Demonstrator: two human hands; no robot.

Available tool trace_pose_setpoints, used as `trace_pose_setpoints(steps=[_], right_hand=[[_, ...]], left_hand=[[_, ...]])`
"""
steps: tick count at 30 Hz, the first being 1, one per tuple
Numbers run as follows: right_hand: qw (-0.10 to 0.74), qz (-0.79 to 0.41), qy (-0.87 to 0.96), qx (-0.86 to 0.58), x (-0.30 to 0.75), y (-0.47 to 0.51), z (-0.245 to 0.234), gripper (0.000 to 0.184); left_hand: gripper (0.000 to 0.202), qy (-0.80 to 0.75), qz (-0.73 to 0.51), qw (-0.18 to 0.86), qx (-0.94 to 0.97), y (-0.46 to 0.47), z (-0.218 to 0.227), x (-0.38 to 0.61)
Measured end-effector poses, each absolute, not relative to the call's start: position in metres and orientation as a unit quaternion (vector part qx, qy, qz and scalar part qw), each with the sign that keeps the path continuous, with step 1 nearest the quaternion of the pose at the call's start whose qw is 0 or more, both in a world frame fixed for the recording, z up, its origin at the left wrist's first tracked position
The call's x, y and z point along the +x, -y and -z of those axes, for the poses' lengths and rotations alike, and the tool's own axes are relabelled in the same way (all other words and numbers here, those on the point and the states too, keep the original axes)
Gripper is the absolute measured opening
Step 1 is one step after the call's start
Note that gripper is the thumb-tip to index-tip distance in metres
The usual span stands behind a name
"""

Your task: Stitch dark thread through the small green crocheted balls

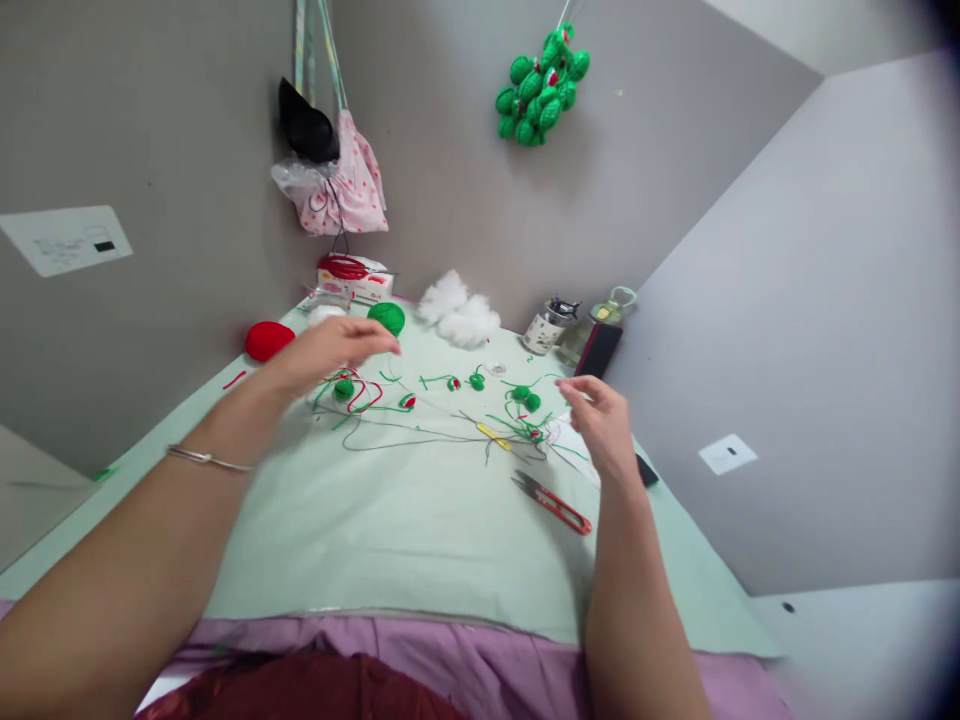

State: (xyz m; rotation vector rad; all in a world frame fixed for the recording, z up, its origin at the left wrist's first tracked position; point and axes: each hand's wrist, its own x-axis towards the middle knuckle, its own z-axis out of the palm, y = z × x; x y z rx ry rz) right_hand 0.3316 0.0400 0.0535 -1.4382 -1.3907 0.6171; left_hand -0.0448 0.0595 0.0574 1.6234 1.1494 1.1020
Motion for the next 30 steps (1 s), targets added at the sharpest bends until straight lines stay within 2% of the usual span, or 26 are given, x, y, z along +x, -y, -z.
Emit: trace_pose_setpoints(steps=[3, 5, 7, 15, 27, 30], right_hand=[[0.472, -0.424, 0.630, -0.449, 0.284, -0.020, -0.058, 0.026], [0.395, -0.504, 0.659, -0.395, 0.259, -0.008, -0.057, 0.024], [0.341, -0.532, 0.677, -0.378, 0.247, -0.001, -0.056, 0.025], [0.397, -0.495, 0.651, -0.417, 0.268, -0.017, -0.053, 0.027], [0.412, -0.459, 0.643, -0.453, 0.289, -0.033, -0.041, 0.029], [0.414, -0.441, 0.619, -0.501, 0.287, -0.033, -0.042, 0.031]], left_hand=[[0.029, -0.403, -0.304, 0.443, 0.741, -0.040, -0.052, 0.005], [0.029, -0.374, -0.279, 0.460, 0.756, -0.031, -0.049, 0.026], [0.029, -0.355, -0.278, 0.473, 0.757, -0.028, -0.046, 0.031], [0.034, -0.412, -0.284, 0.497, 0.709, -0.052, -0.042, -0.009], [0.031, -0.490, -0.399, 0.433, 0.643, -0.068, -0.035, -0.051], [0.027, -0.477, -0.462, 0.397, 0.633, -0.065, -0.035, -0.043]])
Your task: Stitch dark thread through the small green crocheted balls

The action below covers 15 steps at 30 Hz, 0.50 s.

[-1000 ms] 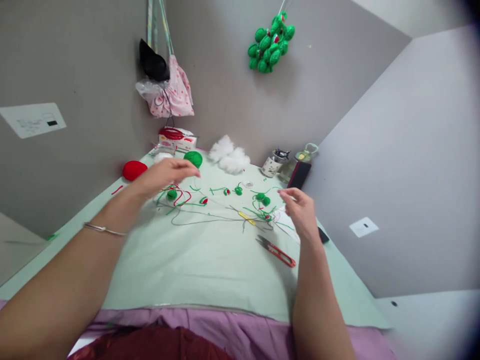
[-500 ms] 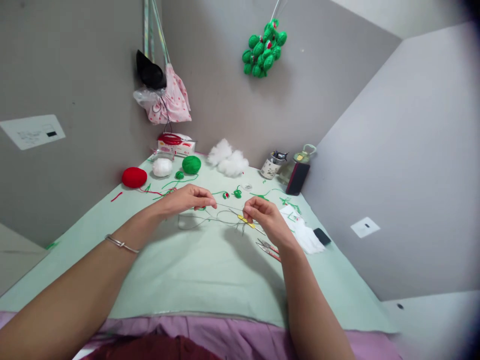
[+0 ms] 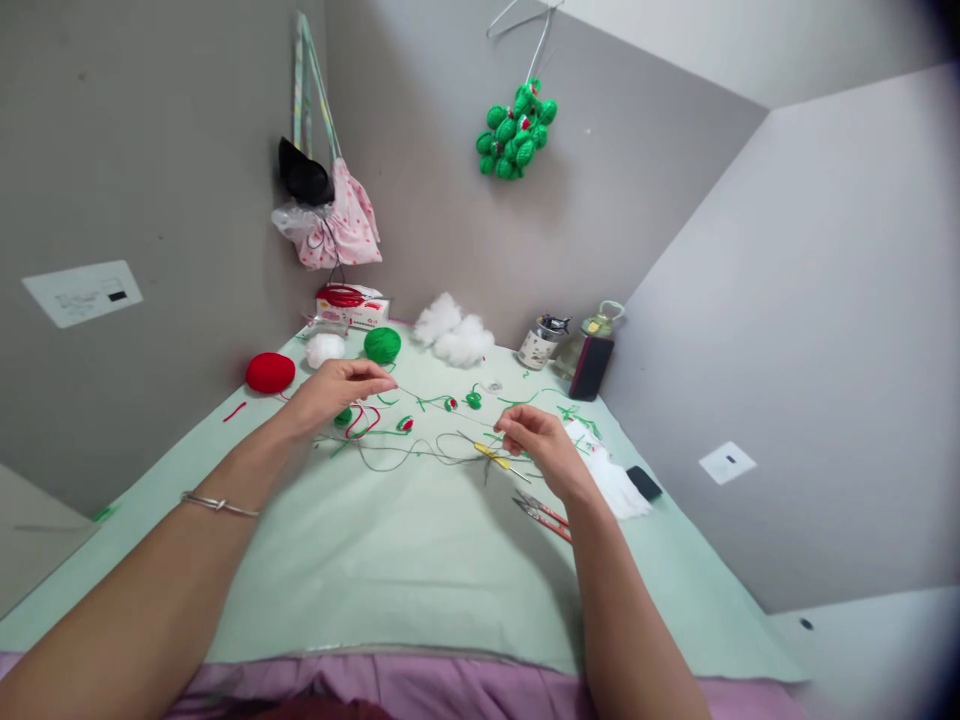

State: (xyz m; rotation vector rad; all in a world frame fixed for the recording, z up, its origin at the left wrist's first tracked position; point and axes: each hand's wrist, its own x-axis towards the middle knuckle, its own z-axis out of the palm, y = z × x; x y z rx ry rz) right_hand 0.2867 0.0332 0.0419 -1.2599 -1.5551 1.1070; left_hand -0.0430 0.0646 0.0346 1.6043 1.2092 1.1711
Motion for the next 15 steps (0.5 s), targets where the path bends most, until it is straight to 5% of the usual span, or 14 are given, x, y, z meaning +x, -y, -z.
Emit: trace_pose_setpoints(steps=[6, 15], right_hand=[[0.491, -0.453, 0.549, -0.502, 0.271, -0.028, -0.045, 0.033], [0.466, -0.503, 0.571, -0.452, 0.233, -0.007, -0.035, 0.032]], left_hand=[[0.013, -0.347, -0.528, 0.203, 0.748, -0.035, -0.028, 0.010], [0.011, -0.261, -0.537, 0.014, 0.802, -0.008, -0.009, 0.054]])
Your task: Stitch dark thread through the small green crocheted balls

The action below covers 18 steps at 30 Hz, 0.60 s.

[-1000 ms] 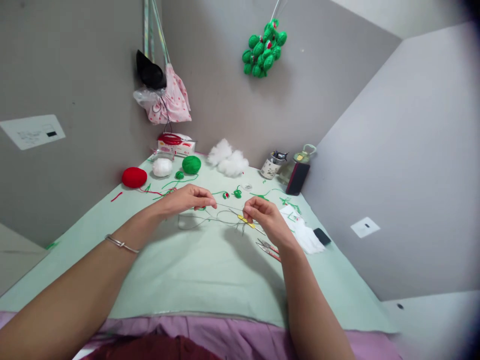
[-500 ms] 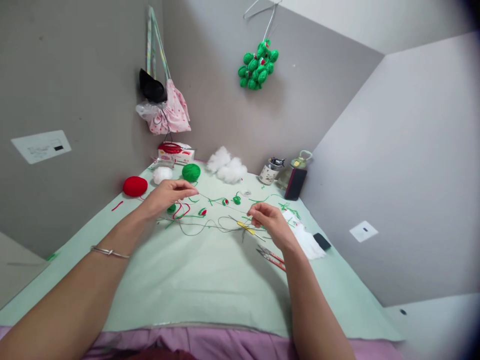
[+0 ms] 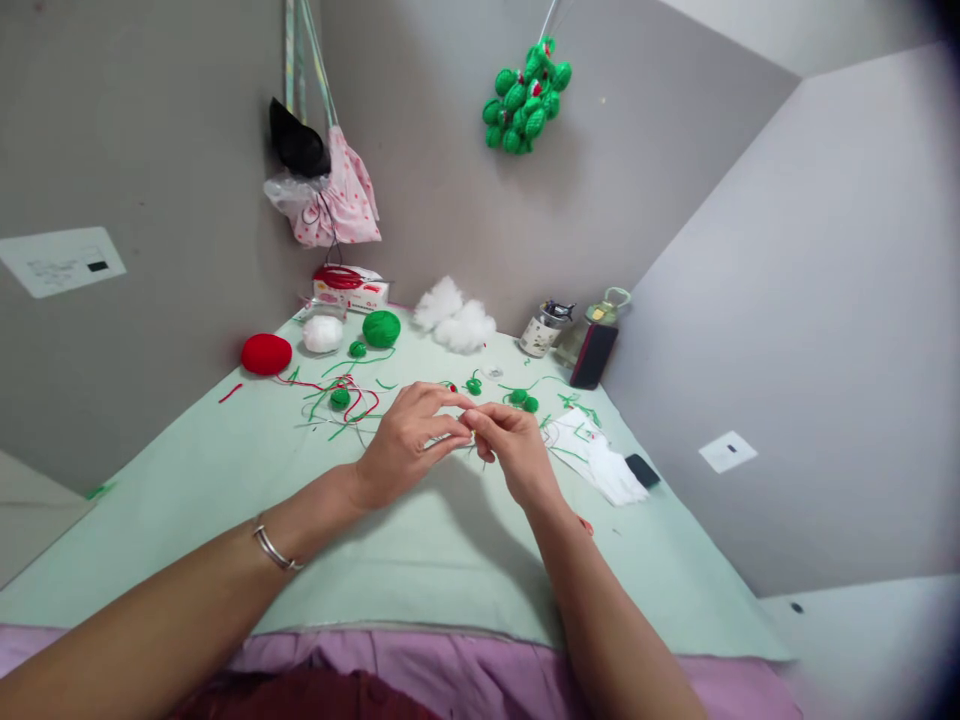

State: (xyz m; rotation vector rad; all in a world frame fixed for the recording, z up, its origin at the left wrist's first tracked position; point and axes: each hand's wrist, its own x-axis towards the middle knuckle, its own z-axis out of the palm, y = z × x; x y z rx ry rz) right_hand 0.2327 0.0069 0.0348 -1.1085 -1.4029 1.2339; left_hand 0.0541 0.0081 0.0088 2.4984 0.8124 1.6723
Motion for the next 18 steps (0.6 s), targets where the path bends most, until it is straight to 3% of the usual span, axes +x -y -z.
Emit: trace_pose_setpoints(steps=[8, 11, 14, 18], right_hand=[[0.444, -0.463, 0.638, -0.426, 0.232, -0.003, -0.034, 0.034], [0.433, -0.491, 0.650, -0.386, 0.237, -0.005, -0.035, 0.025], [0.457, -0.518, 0.615, -0.380, 0.238, -0.007, -0.036, 0.018], [0.501, -0.512, 0.566, -0.408, 0.235, -0.008, -0.037, 0.024]], left_hand=[[0.011, -0.263, -0.555, -0.028, 0.789, -0.012, -0.006, 0.055], [0.010, -0.269, -0.555, -0.012, 0.787, -0.013, -0.007, 0.053], [0.011, -0.273, -0.560, 0.006, 0.782, -0.013, -0.008, 0.049], [0.012, -0.286, -0.566, 0.022, 0.773, -0.011, -0.011, 0.046]])
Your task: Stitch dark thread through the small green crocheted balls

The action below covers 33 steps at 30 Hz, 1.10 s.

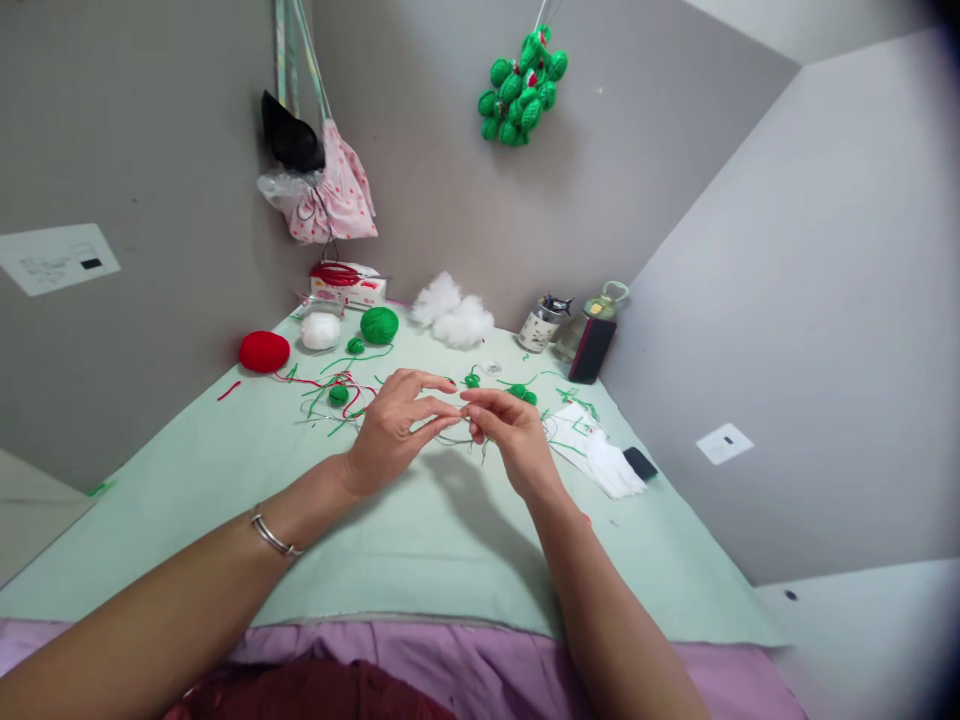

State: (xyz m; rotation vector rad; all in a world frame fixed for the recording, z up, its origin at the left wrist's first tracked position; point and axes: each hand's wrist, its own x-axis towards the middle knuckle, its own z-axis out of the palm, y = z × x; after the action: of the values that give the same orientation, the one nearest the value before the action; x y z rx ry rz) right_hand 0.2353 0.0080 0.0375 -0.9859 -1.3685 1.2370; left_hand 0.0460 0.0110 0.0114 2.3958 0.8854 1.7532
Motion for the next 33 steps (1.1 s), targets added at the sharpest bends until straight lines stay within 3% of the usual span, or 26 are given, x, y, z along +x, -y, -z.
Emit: trace_pose_setpoints(steps=[18, 26, 33], right_hand=[[0.500, -0.430, 0.614, -0.433, 0.225, -0.005, -0.030, 0.033], [0.391, -0.446, 0.689, -0.417, 0.230, -0.003, -0.030, 0.037], [0.378, -0.436, 0.685, -0.445, 0.232, -0.003, -0.035, 0.040]], left_hand=[[0.015, -0.297, -0.520, -0.015, 0.801, -0.015, -0.006, 0.048], [0.013, -0.310, -0.538, 0.002, 0.784, -0.018, -0.008, 0.045], [0.014, -0.308, -0.557, 0.076, 0.767, -0.019, -0.008, 0.043]])
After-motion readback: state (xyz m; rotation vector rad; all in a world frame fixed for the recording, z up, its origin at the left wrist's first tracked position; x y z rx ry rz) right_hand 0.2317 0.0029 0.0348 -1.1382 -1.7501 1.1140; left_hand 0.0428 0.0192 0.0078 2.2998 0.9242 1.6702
